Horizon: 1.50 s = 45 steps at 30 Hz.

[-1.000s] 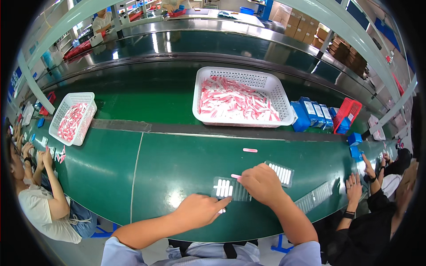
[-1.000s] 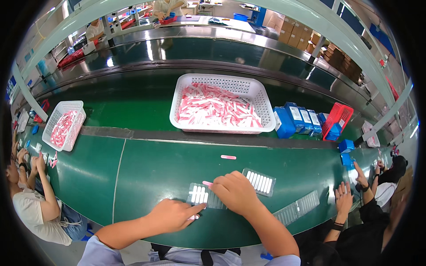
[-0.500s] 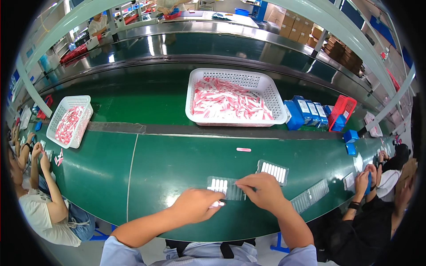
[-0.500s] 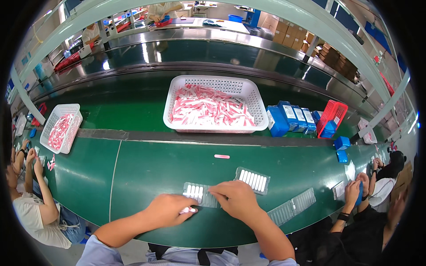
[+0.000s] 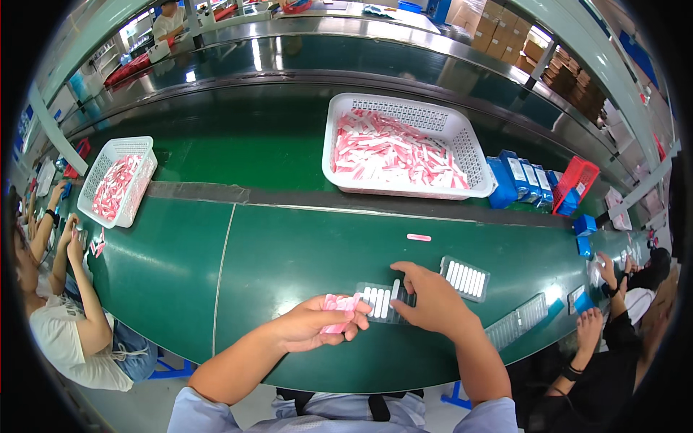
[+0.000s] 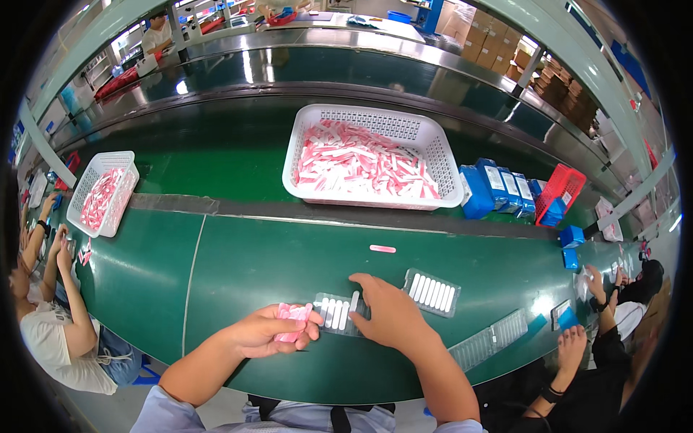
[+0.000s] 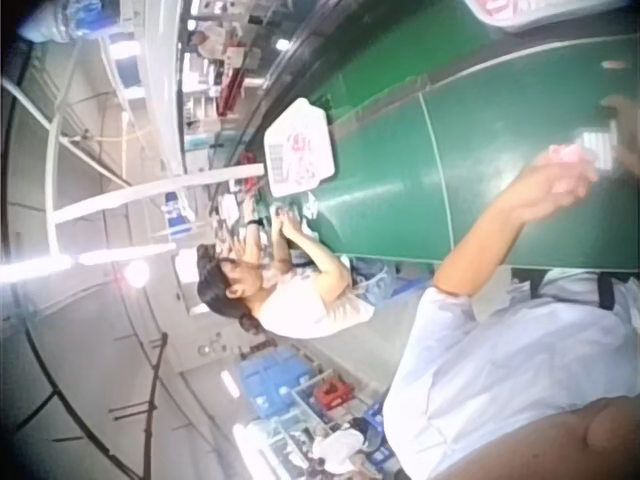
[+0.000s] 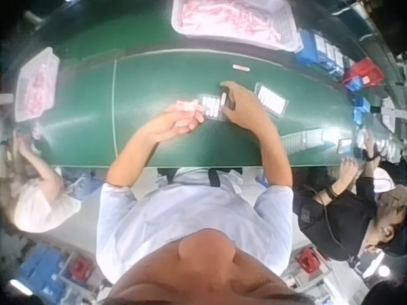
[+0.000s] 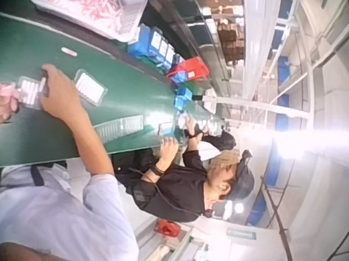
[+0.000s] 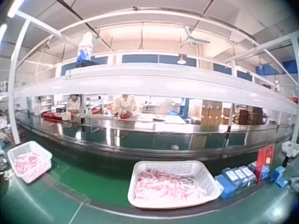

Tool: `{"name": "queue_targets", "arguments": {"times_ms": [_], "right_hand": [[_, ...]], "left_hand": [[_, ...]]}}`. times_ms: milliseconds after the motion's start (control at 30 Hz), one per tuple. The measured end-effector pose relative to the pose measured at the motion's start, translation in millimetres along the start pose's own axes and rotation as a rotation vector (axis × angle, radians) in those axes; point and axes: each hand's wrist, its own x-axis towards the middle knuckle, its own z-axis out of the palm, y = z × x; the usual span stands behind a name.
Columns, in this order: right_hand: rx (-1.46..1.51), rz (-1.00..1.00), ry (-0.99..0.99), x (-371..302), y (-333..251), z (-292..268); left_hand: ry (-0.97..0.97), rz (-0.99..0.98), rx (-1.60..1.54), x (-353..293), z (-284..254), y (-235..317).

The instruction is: The person holds plastic strips and inserts them one by one into the slots of plastic packaging trays by hand.

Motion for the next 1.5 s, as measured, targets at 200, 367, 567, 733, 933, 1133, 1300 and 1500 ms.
{"name": "queue_targets", "arguments": {"times_ms": [200, 367, 567, 733, 933, 1133, 1300, 1500], "right_hand": [[-0.004, -0.069, -0.006, 0.2, 2.9, -0.5], [0.442, -0.004, 0.052, -1.9, -15.0, 14.6], [0.645, 0.078, 0.175, -6.5, -10.7, 30.8], [0.517, -0.19, 0.011, -6.4, -12.5, 30.7], [0.406, -0.141, 0.516, -12.9, -3.4, 22.1], [-0.412, -0.457, 0.56, -39.7, 25.3, 47.7], [-0.272, -0.313, 0.381, -51.0, 21.2, 47.2], [0.099, -0.197, 0.468, -43.1, 13.1, 39.5]], "left_hand": [[-0.028, -0.021, 0.075, -5.2, 3.0, 1.7], [-0.041, -0.029, 0.125, -2.9, 7.2, -3.5], [-0.053, 0.006, 0.191, -2.8, 5.1, -11.5], [-0.08, -0.047, 0.211, -0.9, 15.4, -10.0], [-0.035, -0.056, 0.215, 0.1, 3.3, -14.7], [0.013, 0.001, 0.079, -4.3, 8.6, -5.2], [-0.037, -0.048, 0.031, -6.1, 8.5, -3.9], [-0.036, -0.072, 0.131, -1.5, 12.1, -7.5]]}}
